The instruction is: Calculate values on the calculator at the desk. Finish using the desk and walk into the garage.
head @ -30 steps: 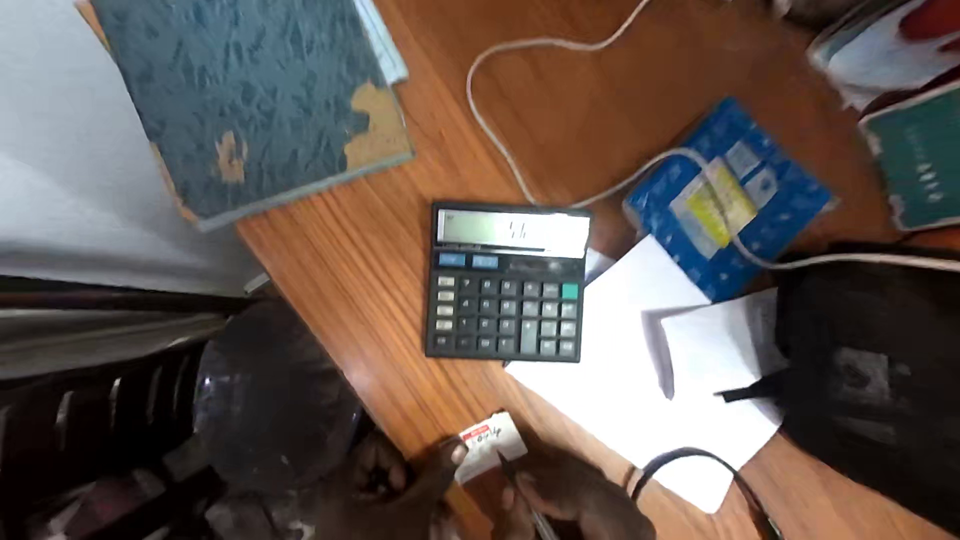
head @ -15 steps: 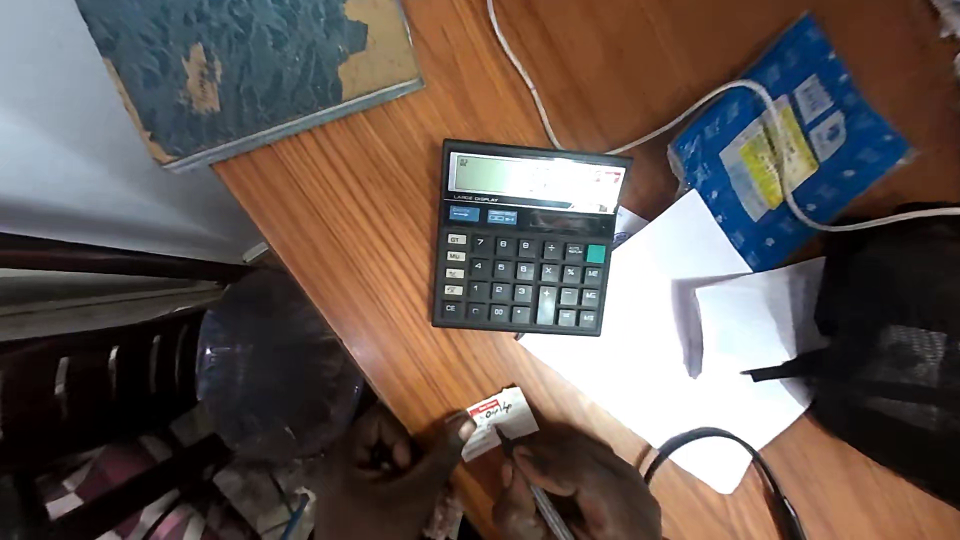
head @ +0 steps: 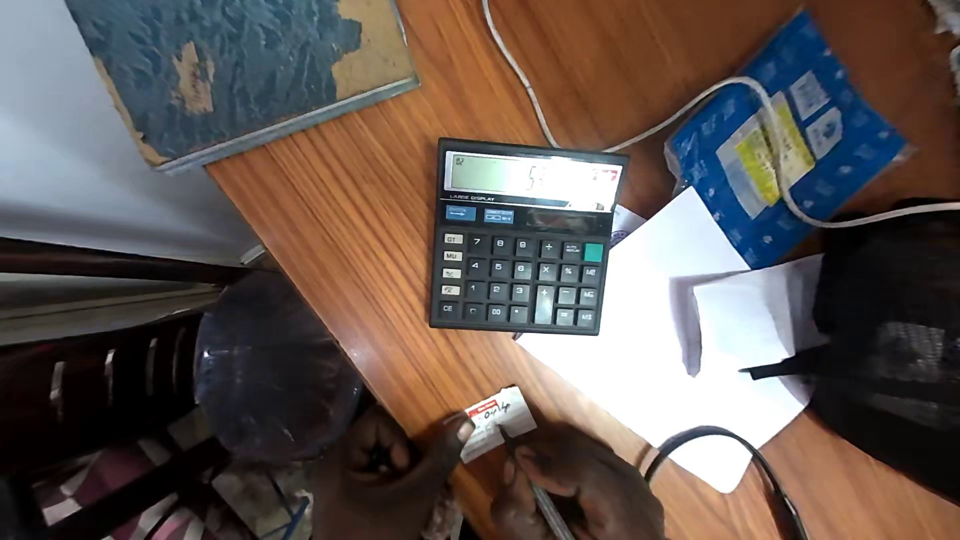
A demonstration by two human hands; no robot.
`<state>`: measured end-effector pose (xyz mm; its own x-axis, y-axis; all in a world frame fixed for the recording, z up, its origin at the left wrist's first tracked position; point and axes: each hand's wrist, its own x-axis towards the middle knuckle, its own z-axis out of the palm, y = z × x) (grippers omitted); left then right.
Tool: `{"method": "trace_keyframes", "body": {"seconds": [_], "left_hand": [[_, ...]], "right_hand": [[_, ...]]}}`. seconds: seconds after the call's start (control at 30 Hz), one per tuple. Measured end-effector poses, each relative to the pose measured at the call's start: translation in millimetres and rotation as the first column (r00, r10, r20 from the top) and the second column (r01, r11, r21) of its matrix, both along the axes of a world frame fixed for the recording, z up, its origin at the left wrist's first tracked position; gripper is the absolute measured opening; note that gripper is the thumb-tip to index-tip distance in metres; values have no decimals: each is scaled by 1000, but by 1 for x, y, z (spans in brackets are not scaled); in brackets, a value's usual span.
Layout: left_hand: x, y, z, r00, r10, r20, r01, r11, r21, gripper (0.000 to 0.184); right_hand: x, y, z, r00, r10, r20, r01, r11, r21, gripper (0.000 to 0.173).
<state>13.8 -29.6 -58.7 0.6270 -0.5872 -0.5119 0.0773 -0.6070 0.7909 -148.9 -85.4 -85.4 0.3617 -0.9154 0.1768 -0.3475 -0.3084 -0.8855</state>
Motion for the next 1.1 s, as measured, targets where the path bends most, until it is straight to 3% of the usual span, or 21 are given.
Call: {"method": "trace_keyframes", "body": {"seconds": [0.3,1.1], "left_hand": [[-1,0,-1,999,-9,38,9,1000,-3,43],[-3,0,1,1000,2,29,-2,1000,5,43]], "right_hand": [[-2,-1,1,997,-6,72,2,999,54,8],[-1,0,2,1000,-26,-2,26,999,34,9]]}}
